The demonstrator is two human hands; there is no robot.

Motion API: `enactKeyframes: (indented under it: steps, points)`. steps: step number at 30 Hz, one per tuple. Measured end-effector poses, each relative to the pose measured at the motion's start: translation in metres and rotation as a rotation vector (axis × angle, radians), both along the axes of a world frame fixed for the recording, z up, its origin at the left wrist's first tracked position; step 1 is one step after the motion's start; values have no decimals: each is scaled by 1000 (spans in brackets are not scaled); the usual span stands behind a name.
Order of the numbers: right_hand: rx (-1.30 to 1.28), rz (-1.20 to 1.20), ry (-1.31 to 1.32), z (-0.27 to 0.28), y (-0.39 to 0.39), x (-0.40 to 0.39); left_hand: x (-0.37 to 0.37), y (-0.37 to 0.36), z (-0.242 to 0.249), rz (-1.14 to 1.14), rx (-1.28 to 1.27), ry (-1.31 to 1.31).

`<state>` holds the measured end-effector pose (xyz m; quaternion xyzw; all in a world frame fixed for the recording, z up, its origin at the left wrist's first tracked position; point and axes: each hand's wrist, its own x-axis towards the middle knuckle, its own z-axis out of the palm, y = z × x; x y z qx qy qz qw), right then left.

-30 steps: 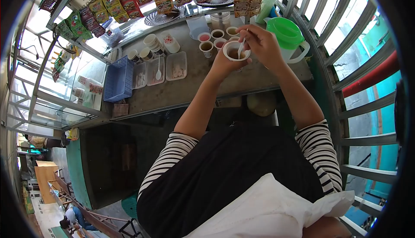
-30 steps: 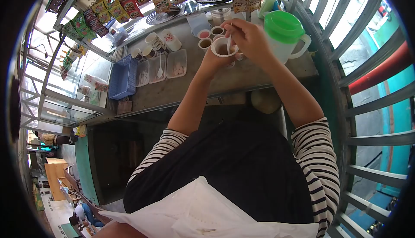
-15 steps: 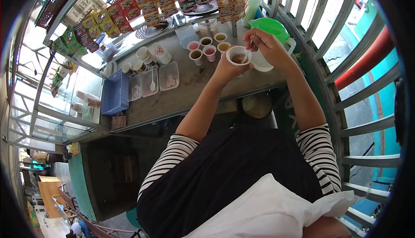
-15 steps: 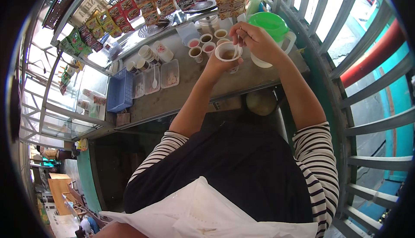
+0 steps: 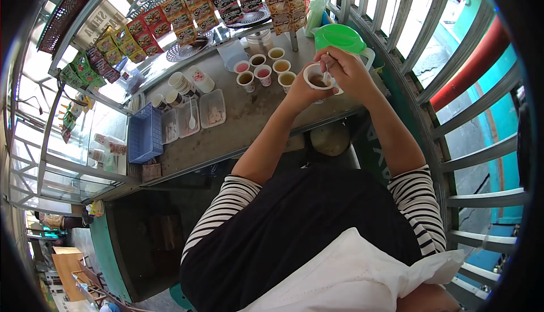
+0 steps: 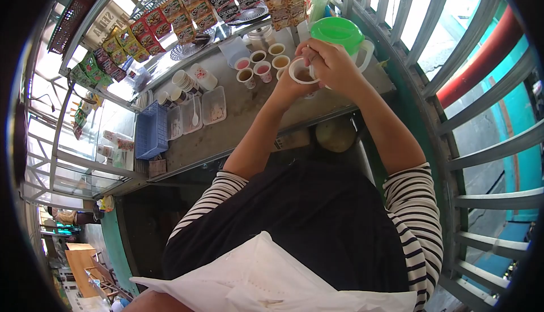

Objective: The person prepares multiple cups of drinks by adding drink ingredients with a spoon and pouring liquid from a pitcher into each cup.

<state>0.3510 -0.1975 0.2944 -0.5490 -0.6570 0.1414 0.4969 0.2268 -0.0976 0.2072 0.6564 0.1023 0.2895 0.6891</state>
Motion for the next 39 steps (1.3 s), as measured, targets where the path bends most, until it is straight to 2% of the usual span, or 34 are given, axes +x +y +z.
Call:
enactKeyframes:
  steps: [6,8,15,17,26,30,32,39]
  points:
    - [-106,-89,114,-4,-1,-7,-7,0,3,37,1,10]
    - [163,-41,35,-12,7,-3,-9,2,0,62,5,0]
    - [58,24,117,-15,7,-16,-17,8,-15,75,3,-17]
    - [-49,22,147,-14,7,-17,-19,9,-19,81,-15,-24]
    - [184,-7,58,-30,27,-7,-33,4,-15,140,-15,16]
    - [111,66,77,-30,22,-11,-34,5,-14,132,-35,24]
    - [-64,91,101,-23,16,-13,-34,4,-12,129,-57,27]
    - [72,73,-3,-24,21,-6,-31,6,-14,139,-35,13]
